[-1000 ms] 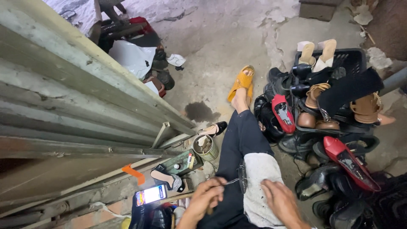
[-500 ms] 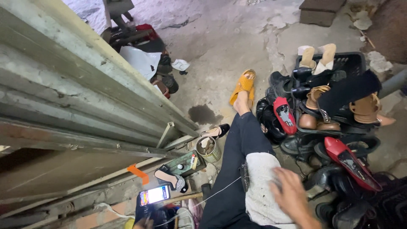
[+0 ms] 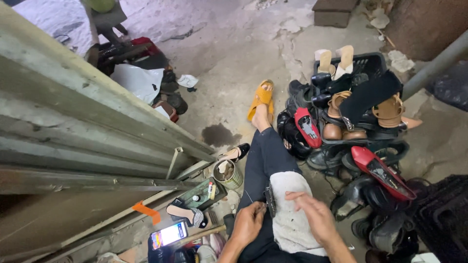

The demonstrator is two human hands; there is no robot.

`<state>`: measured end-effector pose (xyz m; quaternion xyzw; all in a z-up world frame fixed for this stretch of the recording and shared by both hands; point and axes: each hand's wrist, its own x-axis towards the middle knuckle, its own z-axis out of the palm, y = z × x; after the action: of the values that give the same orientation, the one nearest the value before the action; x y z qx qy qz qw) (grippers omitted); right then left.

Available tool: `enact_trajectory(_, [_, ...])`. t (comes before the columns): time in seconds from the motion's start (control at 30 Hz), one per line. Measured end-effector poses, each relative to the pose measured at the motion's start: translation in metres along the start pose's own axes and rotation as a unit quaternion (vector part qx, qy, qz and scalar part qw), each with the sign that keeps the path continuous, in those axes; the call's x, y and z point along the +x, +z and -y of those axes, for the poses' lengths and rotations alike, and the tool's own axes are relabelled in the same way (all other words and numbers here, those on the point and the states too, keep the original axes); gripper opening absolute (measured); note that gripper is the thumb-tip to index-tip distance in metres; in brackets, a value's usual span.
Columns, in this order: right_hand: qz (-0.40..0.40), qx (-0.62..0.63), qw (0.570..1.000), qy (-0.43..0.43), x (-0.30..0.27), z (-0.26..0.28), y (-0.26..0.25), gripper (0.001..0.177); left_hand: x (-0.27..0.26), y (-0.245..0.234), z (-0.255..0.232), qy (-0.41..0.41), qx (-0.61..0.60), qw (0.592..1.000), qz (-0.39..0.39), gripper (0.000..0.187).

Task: The person sits on the floor and sews a black sandal using a needle and white thread. The sandal is placed on a white cloth on their lap, and they repeatedly pull the thread through the sole to stitch it.

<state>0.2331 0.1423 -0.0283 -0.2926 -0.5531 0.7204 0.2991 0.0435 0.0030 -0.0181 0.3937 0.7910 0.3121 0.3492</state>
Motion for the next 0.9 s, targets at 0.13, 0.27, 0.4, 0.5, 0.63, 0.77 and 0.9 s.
enact_trajectory(0.13, [-0.022, 0.32, 0.947, 0.017, 0.005, 0.036, 0.014, 0.028, 0.002, 0.004, 0.008, 0.037, -0.036, 0.998, -0.02, 0.018])
enact_trajectory(0.27, [-0.048, 0.303, 0.95, 0.065, 0.008, 0.016, 0.019, 0.021, 0.005, 0.007, 0.003, 0.0, -0.047, 0.999, -0.004, 0.02])
enact_trajectory(0.4, [0.014, -0.153, 0.985, 0.08, 0.01, 0.027, 0.018, 0.037, 0.008, 0.007, -0.003, -0.046, -0.053, 0.997, 0.016, 0.024])
enact_trajectory(0.5, [0.145, -0.435, 0.882, 0.11, 0.009, 0.046, 0.024, 0.053, 0.012, 0.01, -0.002, -0.036, -0.038, 0.998, 0.02, 0.023])
enact_trajectory(0.63, [0.114, -0.523, 0.845, 0.008, -0.013, -0.028, 0.006, 0.054, 0.015, 0.016, 0.002, -0.007, -0.039, 0.999, 0.026, 0.027])
enact_trajectory(0.77, [0.061, -0.51, 0.858, -0.02, -0.031, -0.062, 0.006, 0.054, 0.016, 0.026, -0.001, -0.012, -0.023, 0.999, 0.029, 0.025])
enact_trajectory(0.9, [0.013, -0.525, 0.85, -0.035, -0.037, -0.054, 0.016, 0.05, 0.017, 0.037, 0.004, 0.006, -0.015, 0.999, 0.03, 0.031])
